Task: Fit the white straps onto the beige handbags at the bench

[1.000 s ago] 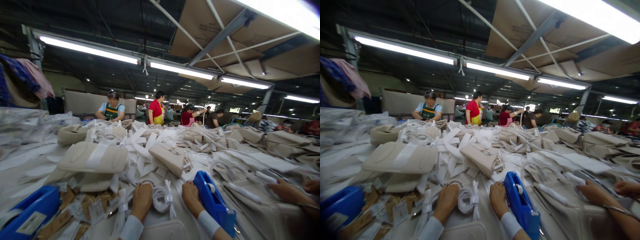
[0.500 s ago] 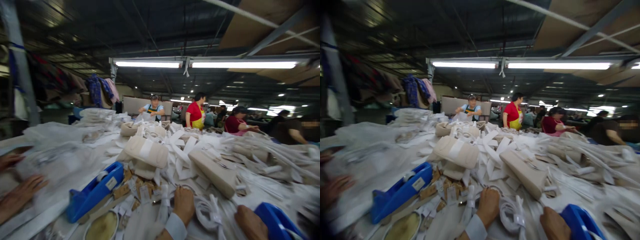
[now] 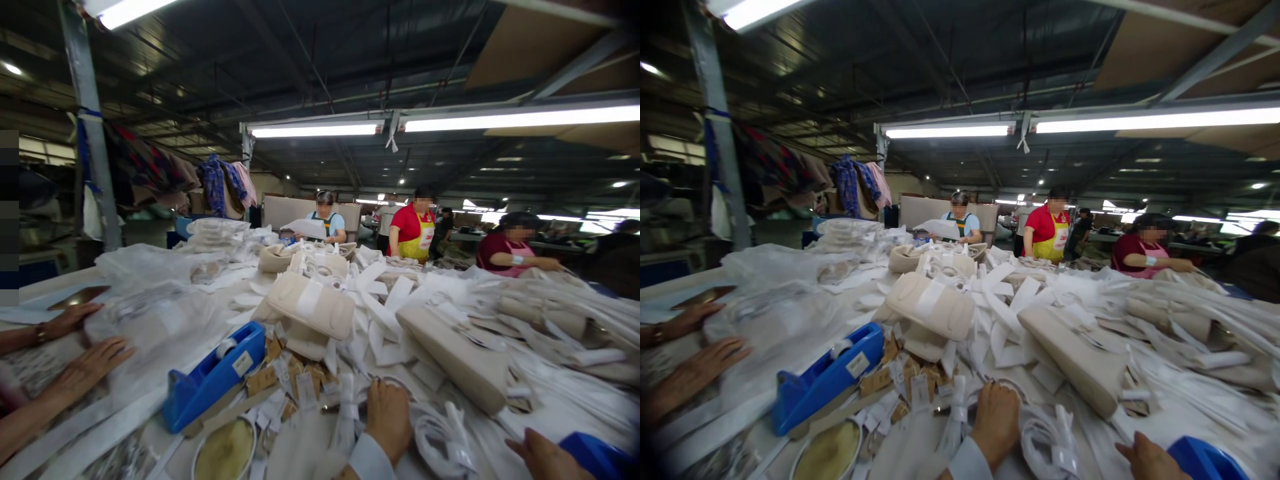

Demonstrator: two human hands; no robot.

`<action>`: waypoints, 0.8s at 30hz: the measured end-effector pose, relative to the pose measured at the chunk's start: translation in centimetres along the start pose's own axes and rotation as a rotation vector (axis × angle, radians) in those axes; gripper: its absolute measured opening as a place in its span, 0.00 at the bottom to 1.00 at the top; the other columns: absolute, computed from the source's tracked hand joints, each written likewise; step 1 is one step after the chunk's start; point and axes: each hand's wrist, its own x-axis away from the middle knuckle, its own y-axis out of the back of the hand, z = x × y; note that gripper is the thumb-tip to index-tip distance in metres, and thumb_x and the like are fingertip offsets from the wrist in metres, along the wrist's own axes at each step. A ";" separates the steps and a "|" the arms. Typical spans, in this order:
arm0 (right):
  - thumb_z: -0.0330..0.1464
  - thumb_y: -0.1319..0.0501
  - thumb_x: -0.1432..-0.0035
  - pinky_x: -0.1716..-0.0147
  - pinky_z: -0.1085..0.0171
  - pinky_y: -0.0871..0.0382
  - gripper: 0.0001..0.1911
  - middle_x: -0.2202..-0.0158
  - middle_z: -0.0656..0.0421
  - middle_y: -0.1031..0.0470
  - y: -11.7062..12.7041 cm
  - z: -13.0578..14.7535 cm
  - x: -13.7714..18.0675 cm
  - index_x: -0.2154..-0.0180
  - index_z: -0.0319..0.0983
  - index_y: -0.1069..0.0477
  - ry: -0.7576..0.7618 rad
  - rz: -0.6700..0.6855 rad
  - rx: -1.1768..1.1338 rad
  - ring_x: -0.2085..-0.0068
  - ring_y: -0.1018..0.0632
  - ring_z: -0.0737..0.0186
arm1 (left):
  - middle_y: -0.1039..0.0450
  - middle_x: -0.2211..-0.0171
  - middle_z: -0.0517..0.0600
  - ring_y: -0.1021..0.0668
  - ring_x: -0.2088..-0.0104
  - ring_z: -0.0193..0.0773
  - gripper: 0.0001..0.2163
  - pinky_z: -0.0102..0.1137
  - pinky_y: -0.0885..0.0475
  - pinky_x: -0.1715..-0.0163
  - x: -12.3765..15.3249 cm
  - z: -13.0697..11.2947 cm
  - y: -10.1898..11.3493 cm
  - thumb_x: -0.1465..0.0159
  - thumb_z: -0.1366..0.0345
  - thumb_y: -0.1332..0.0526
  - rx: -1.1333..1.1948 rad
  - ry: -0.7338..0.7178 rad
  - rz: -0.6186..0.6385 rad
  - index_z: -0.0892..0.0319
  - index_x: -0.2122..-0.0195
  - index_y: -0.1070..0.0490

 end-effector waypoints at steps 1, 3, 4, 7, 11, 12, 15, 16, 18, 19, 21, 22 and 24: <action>0.37 0.43 0.49 0.68 0.51 0.30 0.12 0.73 0.48 0.24 0.4 0.1 0.6 0.82 0.46 0.33 -0.014 0.020 -0.012 0.67 0.20 0.44 | 0.28 0.50 0.60 0.30 0.46 0.51 0.17 0.46 0.45 0.39 0.0 0.1 -0.2 0.35 0.70 0.52 -0.016 -0.004 -0.017 0.65 0.50 0.30; 0.37 0.43 0.49 0.66 0.52 0.30 0.09 0.71 0.49 0.23 1.5 0.9 2.0 0.80 0.47 0.32 -0.032 0.057 -0.032 0.65 0.20 0.45 | 0.27 0.50 0.58 0.29 0.47 0.50 0.17 0.45 0.43 0.40 -0.1 0.2 -0.3 0.35 0.70 0.52 -0.058 -0.008 -0.048 0.64 0.50 0.29; 0.36 0.42 0.49 0.66 0.52 0.30 0.08 0.71 0.50 0.23 2.4 1.5 2.7 0.79 0.47 0.31 -0.040 0.072 -0.033 0.65 0.20 0.45 | 0.27 0.51 0.58 0.29 0.48 0.49 0.16 0.44 0.42 0.41 -0.1 0.1 -0.2 0.35 0.70 0.51 -0.078 -0.009 -0.057 0.63 0.50 0.29; 0.32 0.40 0.52 0.68 0.57 0.31 0.06 0.72 0.52 0.23 5.5 3.8 4.6 0.78 0.45 0.30 -0.062 0.115 -0.004 0.66 0.20 0.47 | 0.25 0.55 0.57 0.27 0.50 0.48 0.15 0.43 0.39 0.44 -0.2 -0.1 0.4 0.35 0.72 0.51 -0.116 -0.018 -0.065 0.62 0.53 0.27; 0.26 0.45 0.47 0.67 0.63 0.34 0.10 0.69 0.50 0.22 8.5 5.3 5.6 0.76 0.39 0.27 -0.110 0.123 0.002 0.63 0.20 0.53 | 0.25 0.56 0.58 0.26 0.51 0.48 0.15 0.41 0.37 0.47 -0.1 -0.3 1.3 0.33 0.72 0.53 -0.166 -0.045 -0.064 0.62 0.54 0.27; 0.26 0.46 0.46 0.67 0.64 0.35 0.11 0.68 0.50 0.21 8.8 5.1 5.5 0.74 0.38 0.26 -0.137 0.126 0.003 0.62 0.20 0.54 | 0.25 0.56 0.58 0.27 0.50 0.48 0.16 0.41 0.38 0.46 -0.1 -0.4 1.4 0.33 0.72 0.53 -0.177 -0.054 -0.061 0.62 0.53 0.28; 0.27 0.43 0.44 0.67 0.65 0.38 0.10 0.64 0.50 0.21 9.0 3.8 5.3 0.68 0.36 0.23 -0.216 0.122 0.013 0.59 0.21 0.55 | 0.26 0.55 0.60 0.28 0.49 0.49 0.17 0.41 0.40 0.46 -0.3 -0.5 1.6 0.31 0.71 0.55 -0.206 -0.074 -0.040 0.63 0.52 0.28; 0.28 0.42 0.44 0.67 0.66 0.39 0.09 0.63 0.50 0.21 9.0 3.5 5.3 0.66 0.36 0.22 -0.235 0.119 0.018 0.58 0.22 0.55 | 0.26 0.56 0.60 0.28 0.49 0.49 0.17 0.41 0.40 0.46 -0.4 -0.5 1.7 0.31 0.71 0.55 -0.213 -0.077 -0.035 0.63 0.52 0.28; 0.30 0.39 0.44 0.68 0.66 0.41 0.07 0.63 0.52 0.21 9.1 3.0 5.4 0.66 0.37 0.22 -0.256 0.118 0.026 0.59 0.22 0.56 | 0.25 0.57 0.60 0.27 0.50 0.49 0.17 0.41 0.40 0.47 -0.5 -0.5 1.7 0.31 0.71 0.55 -0.226 -0.084 -0.030 0.63 0.53 0.28; 0.32 0.38 0.44 0.69 0.66 0.41 0.06 0.64 0.53 0.21 9.2 2.9 5.6 0.66 0.38 0.22 -0.258 0.119 0.029 0.60 0.22 0.57 | 0.25 0.57 0.60 0.27 0.50 0.49 0.16 0.40 0.40 0.47 -0.5 -0.5 1.8 0.31 0.71 0.55 -0.230 -0.087 -0.030 0.63 0.53 0.28; 0.34 0.37 0.44 0.70 0.66 0.42 0.06 0.66 0.54 0.22 9.6 2.9 5.9 0.68 0.38 0.23 -0.249 0.120 0.034 0.62 0.23 0.59 | 0.25 0.58 0.60 0.27 0.50 0.48 0.17 0.40 0.40 0.47 -0.4 -0.5 1.8 0.31 0.71 0.56 -0.235 -0.091 -0.038 0.63 0.53 0.28; 0.34 0.37 0.43 0.71 0.66 0.43 0.07 0.66 0.55 0.22 9.8 3.1 6.2 0.69 0.39 0.23 -0.242 0.117 0.038 0.63 0.23 0.59 | 0.25 0.58 0.60 0.27 0.50 0.48 0.17 0.40 0.40 0.47 -0.4 -0.5 1.8 0.31 0.71 0.56 -0.236 -0.091 -0.044 0.63 0.53 0.28; 0.34 0.37 0.43 0.72 0.66 0.45 0.06 0.67 0.55 0.22 10.3 3.4 6.7 0.70 0.39 0.24 -0.223 0.108 0.050 0.63 0.23 0.59 | 0.25 0.57 0.60 0.27 0.50 0.48 0.17 0.40 0.39 0.47 -0.4 -0.4 1.8 0.31 0.71 0.56 -0.235 -0.088 -0.059 0.63 0.54 0.28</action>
